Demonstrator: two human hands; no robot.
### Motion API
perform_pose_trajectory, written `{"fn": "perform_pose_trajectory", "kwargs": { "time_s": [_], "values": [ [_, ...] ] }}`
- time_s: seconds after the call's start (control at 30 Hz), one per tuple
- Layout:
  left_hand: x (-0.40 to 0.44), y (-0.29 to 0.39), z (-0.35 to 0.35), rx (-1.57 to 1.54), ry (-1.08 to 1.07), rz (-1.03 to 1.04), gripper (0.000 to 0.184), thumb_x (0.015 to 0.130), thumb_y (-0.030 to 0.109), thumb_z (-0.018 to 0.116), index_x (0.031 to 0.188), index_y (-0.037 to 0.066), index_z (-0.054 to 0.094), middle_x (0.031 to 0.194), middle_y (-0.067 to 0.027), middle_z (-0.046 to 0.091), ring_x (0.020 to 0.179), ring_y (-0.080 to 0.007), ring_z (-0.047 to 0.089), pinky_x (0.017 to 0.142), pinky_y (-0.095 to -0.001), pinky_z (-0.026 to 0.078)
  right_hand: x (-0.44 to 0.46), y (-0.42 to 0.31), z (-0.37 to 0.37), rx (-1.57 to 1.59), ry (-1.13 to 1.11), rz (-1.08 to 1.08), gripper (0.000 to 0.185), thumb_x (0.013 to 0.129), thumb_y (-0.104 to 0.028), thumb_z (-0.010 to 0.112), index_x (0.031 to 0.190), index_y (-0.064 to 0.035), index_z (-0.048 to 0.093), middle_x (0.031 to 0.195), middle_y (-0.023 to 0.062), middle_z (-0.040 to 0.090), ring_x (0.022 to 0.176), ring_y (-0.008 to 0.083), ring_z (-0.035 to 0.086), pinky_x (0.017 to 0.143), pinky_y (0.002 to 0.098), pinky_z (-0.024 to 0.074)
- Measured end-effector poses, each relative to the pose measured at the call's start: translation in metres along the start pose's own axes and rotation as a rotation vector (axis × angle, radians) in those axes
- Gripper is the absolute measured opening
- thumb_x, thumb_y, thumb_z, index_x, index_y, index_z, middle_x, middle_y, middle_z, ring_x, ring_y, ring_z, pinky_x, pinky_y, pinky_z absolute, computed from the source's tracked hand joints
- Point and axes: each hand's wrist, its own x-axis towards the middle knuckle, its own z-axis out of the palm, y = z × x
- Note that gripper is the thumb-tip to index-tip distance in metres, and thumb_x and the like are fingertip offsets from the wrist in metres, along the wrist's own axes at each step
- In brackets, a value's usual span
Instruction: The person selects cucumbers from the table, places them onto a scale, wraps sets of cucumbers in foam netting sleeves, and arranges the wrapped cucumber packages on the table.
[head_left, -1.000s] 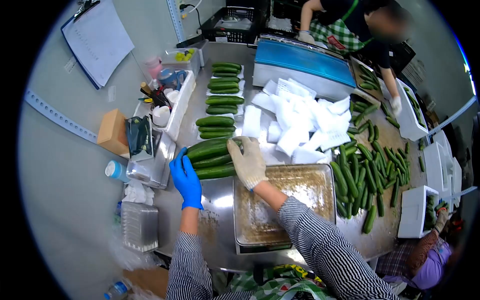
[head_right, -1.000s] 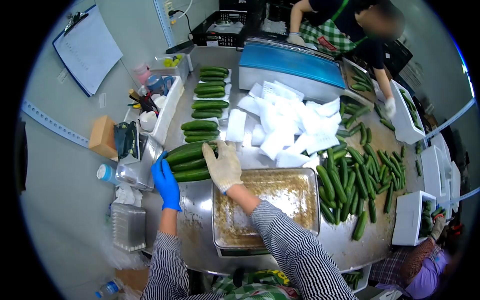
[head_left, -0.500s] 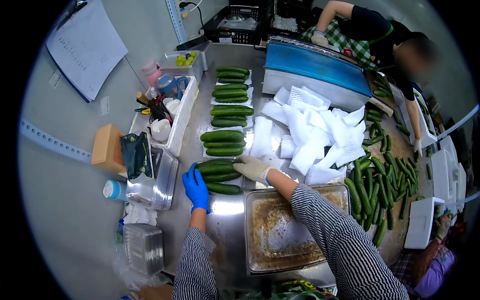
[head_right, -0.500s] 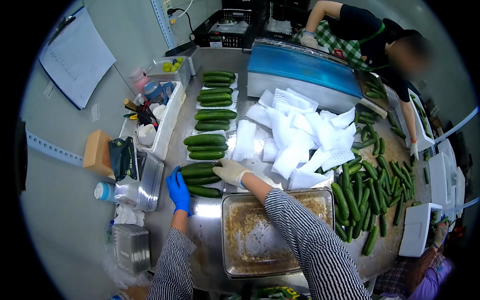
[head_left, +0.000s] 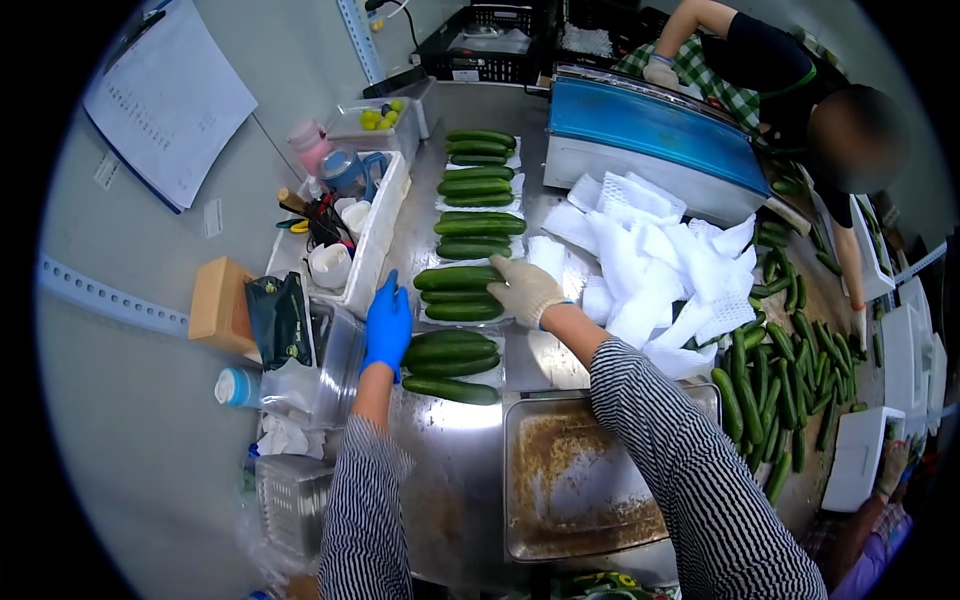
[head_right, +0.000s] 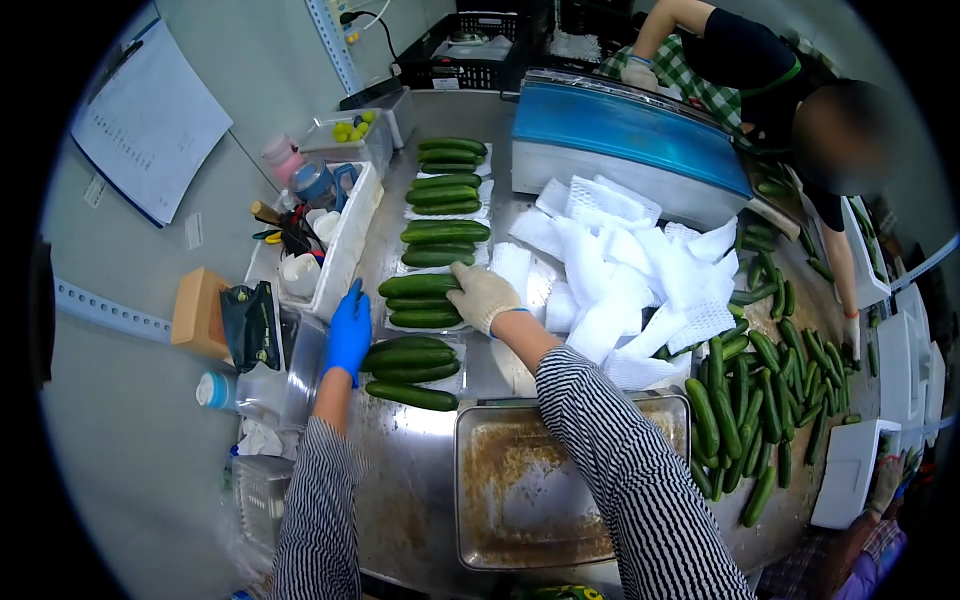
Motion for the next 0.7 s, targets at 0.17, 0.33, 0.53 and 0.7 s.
{"fn": "perform_pose_trajectory", "kwargs": {
  "time_s": [0.17, 0.33, 0.53, 0.7],
  "values": [
    [0.036, -0.029, 0.021, -0.317, -0.114, -0.111, 0.042, 0.094, 0.010, 0.056, 0.135, -0.001, 0.052, 0.101, -0.0169, 0.069, 0.090, -0.0211, 0.065, 0.079, -0.0326, 0.051, 0.007, 0.015, -0.002, 0.126, -0.096, 0.026, 0.041, 0.089, -0.022, 0.063, 0.123, 0.0003, 0.061, 0.115, 0.0262, 0.065, 0.110, 0.0389, 0.061, 0.096, 0.0425, 0.0473],
    [0.028, -0.026, 0.018, -0.405, -0.228, -0.202, 0.044, 0.082, 0.005, 0.072, 0.122, -0.005, 0.057, 0.095, -0.0096, 0.066, 0.084, -0.0162, 0.062, 0.073, -0.0296, 0.051, 0.009, 0.022, -0.005, 0.243, -0.154, 0.124, 0.042, 0.090, -0.019, 0.064, 0.126, 0.0017, 0.059, 0.118, 0.0270, 0.064, 0.113, 0.0385, 0.061, 0.098, 0.0405, 0.0466],
    [0.032, -0.029, 0.023, -0.319, -0.275, -0.160, 0.044, 0.079, 0.010, 0.079, 0.116, -0.006, 0.062, 0.099, -0.0123, 0.069, 0.086, -0.0179, 0.063, 0.076, -0.0305, 0.051, 0.012, 0.030, 0.001, 0.366, -0.164, 0.140, 0.044, 0.091, -0.017, 0.064, 0.129, 0.0027, 0.056, 0.119, 0.0247, 0.065, 0.112, 0.0358, 0.063, 0.099, 0.0382, 0.0463],
    [0.035, -0.025, 0.015, -0.250, -0.374, -0.263, 0.036, 0.085, 0.019, 0.075, 0.110, -0.008, 0.068, 0.094, -0.0120, 0.071, 0.081, -0.0177, 0.062, 0.075, -0.0325, 0.050, 0.010, 0.031, -0.008, 0.458, -0.169, 0.165, 0.043, 0.092, -0.016, 0.063, 0.129, 0.0054, 0.055, 0.120, 0.0232, 0.065, 0.113, 0.0329, 0.062, 0.099, 0.0364, 0.0459]
  ]
}}
